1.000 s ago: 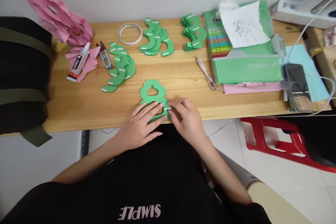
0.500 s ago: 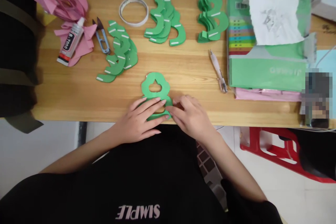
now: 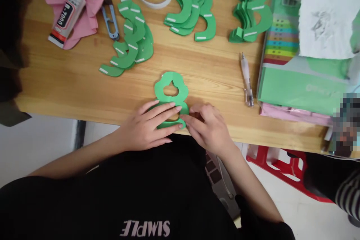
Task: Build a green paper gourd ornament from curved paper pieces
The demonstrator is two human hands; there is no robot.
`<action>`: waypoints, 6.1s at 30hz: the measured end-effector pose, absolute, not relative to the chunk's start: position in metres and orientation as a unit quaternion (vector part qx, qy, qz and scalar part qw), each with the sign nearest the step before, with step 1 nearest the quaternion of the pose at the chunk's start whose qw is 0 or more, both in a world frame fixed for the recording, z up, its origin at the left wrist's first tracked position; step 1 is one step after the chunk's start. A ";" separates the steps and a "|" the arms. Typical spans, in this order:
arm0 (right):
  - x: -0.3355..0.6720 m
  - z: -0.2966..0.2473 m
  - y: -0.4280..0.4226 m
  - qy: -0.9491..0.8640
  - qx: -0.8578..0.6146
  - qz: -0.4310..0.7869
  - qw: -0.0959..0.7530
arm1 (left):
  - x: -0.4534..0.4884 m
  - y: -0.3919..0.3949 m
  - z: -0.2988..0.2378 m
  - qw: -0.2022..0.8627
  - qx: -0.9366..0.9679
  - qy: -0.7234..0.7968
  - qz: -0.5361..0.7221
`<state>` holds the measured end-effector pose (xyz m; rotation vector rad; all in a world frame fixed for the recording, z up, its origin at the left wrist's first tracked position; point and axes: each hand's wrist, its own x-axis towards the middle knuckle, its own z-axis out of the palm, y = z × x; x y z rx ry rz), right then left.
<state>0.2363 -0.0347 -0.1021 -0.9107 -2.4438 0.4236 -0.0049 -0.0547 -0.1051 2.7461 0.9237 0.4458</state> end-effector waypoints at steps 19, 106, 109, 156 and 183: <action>0.240 -0.103 -0.035 -0.887 -0.323 0.170 0.283 | -0.002 -0.055 -0.104 0.088 0.934 0.311 0.153; 0.225 -0.083 -0.023 -0.903 -0.364 0.113 0.197 | -0.002 -0.055 -0.106 0.100 0.927 0.312 0.180; 0.225 -0.085 -0.023 -0.884 -0.383 0.159 0.217 | -0.003 -0.055 -0.106 0.102 0.928 0.312 0.176; 0.222 -0.091 -0.032 -0.843 -0.414 0.207 0.273 | -0.005 -0.054 -0.104 0.109 0.935 0.311 0.128; 0.222 -0.092 -0.034 -0.821 -0.447 0.222 0.276 | 0.000 -0.054 -0.097 0.119 0.932 0.327 0.106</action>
